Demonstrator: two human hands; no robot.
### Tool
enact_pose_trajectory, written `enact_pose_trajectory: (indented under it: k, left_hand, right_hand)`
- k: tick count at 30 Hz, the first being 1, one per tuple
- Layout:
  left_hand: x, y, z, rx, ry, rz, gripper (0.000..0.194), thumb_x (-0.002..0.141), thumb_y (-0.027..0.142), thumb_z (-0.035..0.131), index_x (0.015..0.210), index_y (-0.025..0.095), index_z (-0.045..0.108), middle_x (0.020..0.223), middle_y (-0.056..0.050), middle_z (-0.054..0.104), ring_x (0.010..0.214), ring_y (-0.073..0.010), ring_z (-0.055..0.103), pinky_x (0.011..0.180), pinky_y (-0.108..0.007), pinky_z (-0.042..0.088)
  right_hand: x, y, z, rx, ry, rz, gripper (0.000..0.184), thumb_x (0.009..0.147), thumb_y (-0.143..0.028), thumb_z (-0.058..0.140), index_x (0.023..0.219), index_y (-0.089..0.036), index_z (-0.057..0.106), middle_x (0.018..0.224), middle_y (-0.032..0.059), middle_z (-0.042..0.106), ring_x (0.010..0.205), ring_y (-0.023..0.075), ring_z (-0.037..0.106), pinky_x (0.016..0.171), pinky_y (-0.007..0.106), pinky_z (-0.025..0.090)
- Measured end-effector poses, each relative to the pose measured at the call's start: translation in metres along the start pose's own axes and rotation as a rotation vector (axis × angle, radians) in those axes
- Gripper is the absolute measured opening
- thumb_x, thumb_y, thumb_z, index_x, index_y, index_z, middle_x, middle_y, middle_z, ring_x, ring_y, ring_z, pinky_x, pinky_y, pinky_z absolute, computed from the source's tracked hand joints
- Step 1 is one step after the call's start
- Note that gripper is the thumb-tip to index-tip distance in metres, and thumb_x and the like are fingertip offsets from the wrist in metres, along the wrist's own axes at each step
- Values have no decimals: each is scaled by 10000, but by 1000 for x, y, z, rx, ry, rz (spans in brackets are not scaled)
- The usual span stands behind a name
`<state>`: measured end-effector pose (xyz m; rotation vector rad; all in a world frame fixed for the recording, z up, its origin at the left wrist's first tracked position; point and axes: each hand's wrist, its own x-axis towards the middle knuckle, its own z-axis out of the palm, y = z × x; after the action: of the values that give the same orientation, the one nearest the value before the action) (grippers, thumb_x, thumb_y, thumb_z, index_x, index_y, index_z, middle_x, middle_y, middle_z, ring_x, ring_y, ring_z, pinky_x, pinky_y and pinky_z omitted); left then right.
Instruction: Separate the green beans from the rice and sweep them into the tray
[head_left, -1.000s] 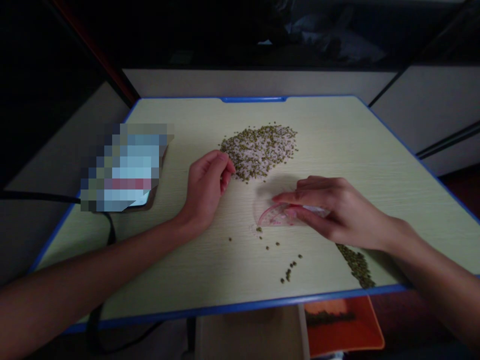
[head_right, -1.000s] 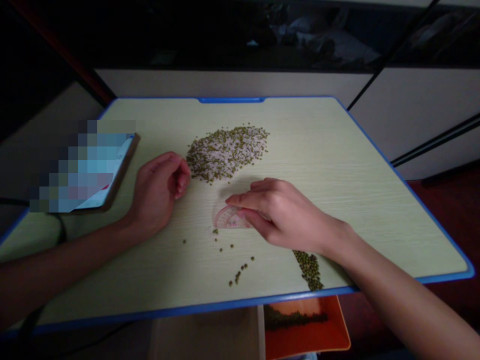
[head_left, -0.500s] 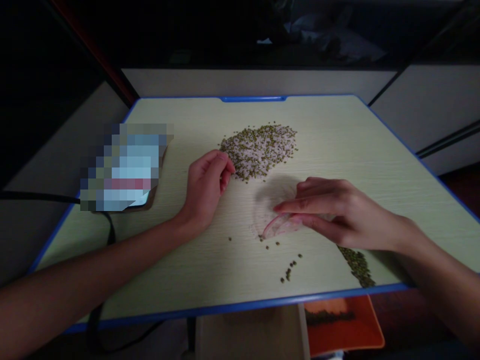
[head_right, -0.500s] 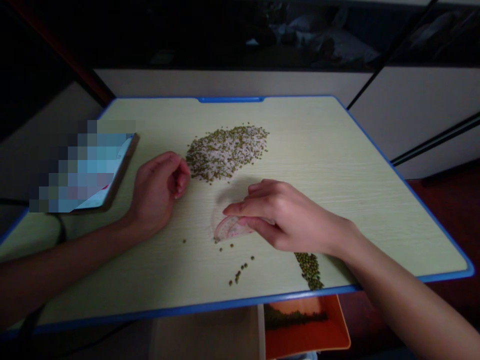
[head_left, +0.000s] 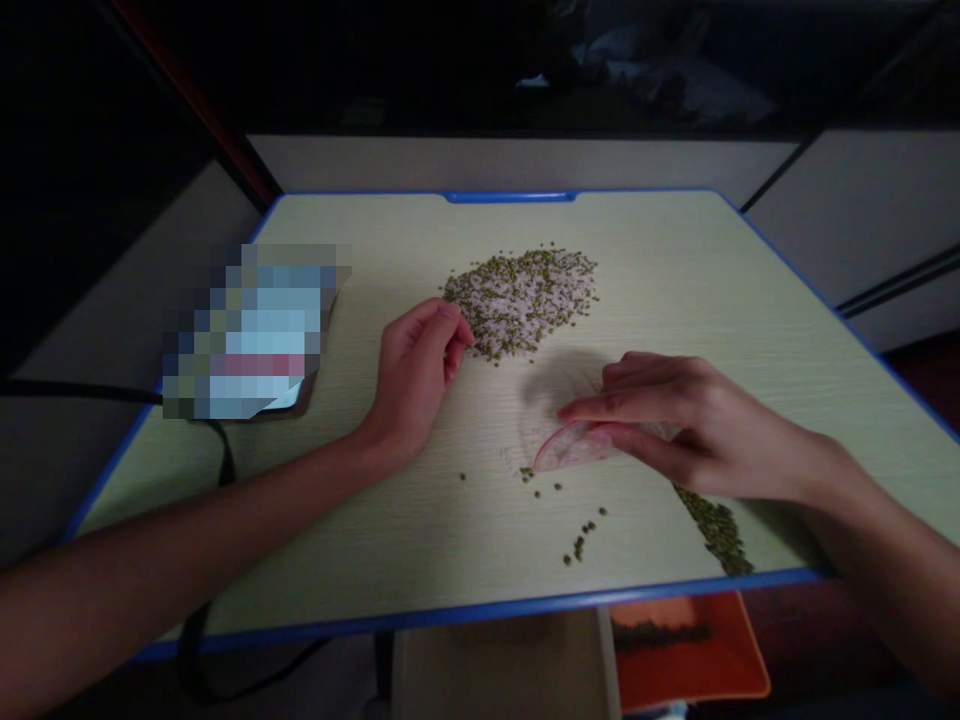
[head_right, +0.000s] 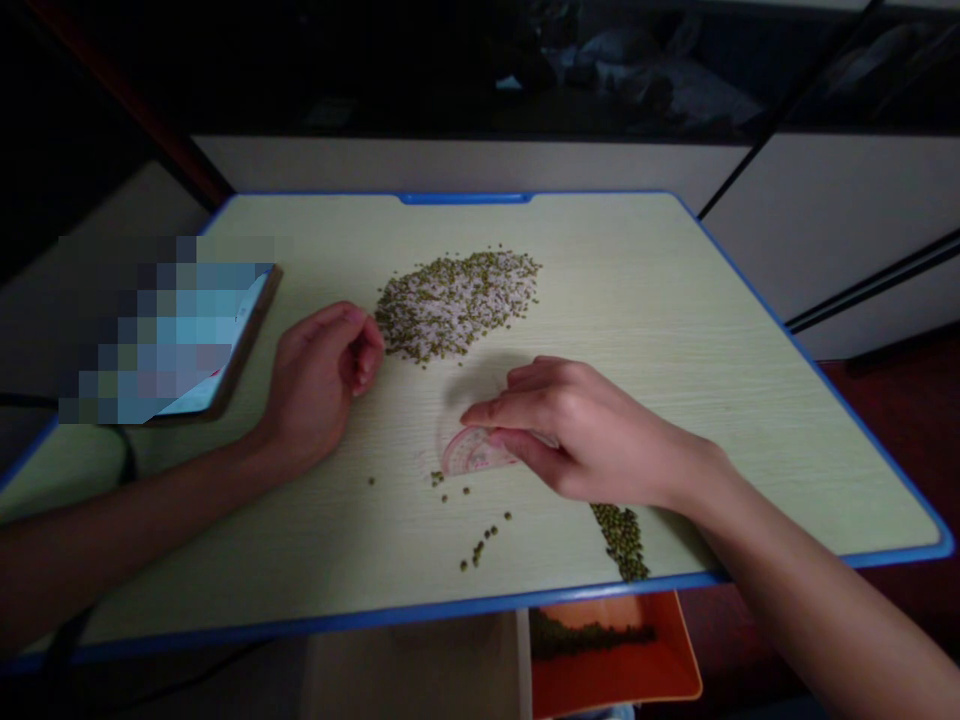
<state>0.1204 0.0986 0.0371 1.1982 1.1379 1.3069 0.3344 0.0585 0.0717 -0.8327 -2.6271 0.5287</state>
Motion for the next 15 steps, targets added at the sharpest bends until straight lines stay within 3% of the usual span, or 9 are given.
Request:
enact_pose_trajectory:
  k: [15]
  left_hand:
    - [0, 1, 1, -15, 6, 4, 263, 777, 189, 478, 517, 197, 516, 419, 30, 387, 378, -83, 322, 353, -237, 184]
  right_hand:
    - [3, 2, 2, 37, 1, -33, 256, 891, -148, 470, 1055, -112, 662, 852, 85, 714, 767, 183, 596, 773, 342, 431]
